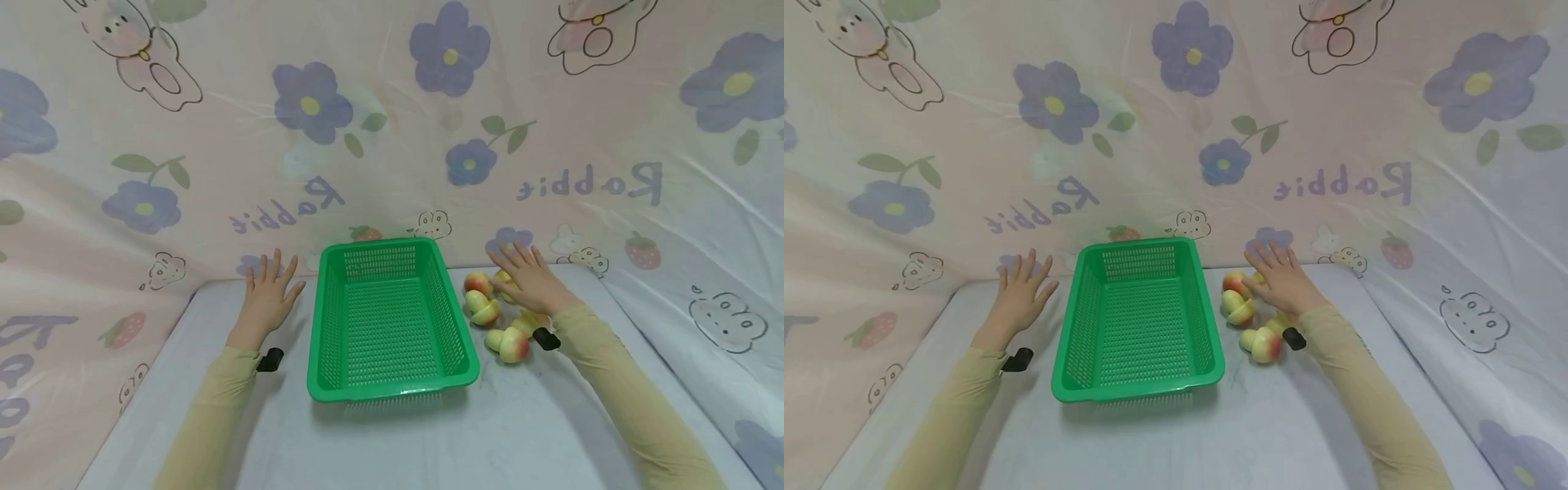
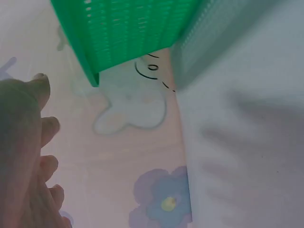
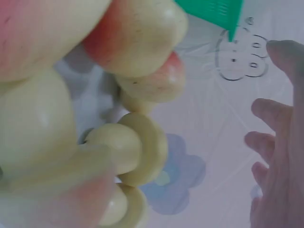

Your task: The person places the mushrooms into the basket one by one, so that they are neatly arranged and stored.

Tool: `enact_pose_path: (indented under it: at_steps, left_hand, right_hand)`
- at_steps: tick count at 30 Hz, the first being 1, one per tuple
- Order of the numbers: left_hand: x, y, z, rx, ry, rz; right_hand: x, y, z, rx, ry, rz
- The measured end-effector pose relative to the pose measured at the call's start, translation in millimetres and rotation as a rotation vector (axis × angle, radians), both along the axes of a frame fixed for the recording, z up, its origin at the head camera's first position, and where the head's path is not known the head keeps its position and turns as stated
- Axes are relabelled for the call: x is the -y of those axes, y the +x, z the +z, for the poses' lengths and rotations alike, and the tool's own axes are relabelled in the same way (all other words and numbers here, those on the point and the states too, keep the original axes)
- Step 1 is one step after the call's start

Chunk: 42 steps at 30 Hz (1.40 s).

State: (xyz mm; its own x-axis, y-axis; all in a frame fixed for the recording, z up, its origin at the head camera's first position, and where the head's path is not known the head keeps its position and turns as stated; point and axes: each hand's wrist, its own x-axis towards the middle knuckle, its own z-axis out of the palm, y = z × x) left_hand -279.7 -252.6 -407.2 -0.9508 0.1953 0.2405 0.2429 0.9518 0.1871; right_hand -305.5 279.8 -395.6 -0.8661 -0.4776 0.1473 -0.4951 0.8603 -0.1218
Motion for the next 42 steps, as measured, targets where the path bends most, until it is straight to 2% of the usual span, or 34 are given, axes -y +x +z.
enact_pose_path:
  at_steps: [9, 18, 22, 27, 34, 38, 42]
  left_hand:
    - [5.7, 12.7, 13.6, -0.003, 0.187, -0.049]
    - [9.9, 24.2, 15.8, 0.042, 0.335, -0.08]
    - [10.4, 27.0, 17.4, 0.048, 0.429, -0.102]
    - [11.4, 31.9, 15.1, 0.105, 0.57, -0.128]
    - [10.1, 36.5, 9.5, 0.184, 0.711, -0.118]
    - [9.2, 38.2, 9.1, 0.274, 0.827, -0.157]
    - [7.8, 40.5, 9.6, 0.39, 0.944, -0.204]
  right_hand:
    - [0.1, 8.9, 17.2, 0.0, -0.113, 0.002]
    - [-4.6, 22.8, 24.0, 0.171, -0.298, -0.056]
    - [-10.3, 29.2, 25.8, 0.228, -0.369, -0.083]
    - [-17.7, 40.0, 24.3, 0.269, -0.442, -0.089]
    - [-26.0, 54.5, 21.4, 0.325, -0.463, -0.125]
    - [-33.0, 59.4, 15.5, 0.329, -0.482, -0.13]
    - [-40.2, 64.8, 10.4, 0.375, -0.51, -0.16]
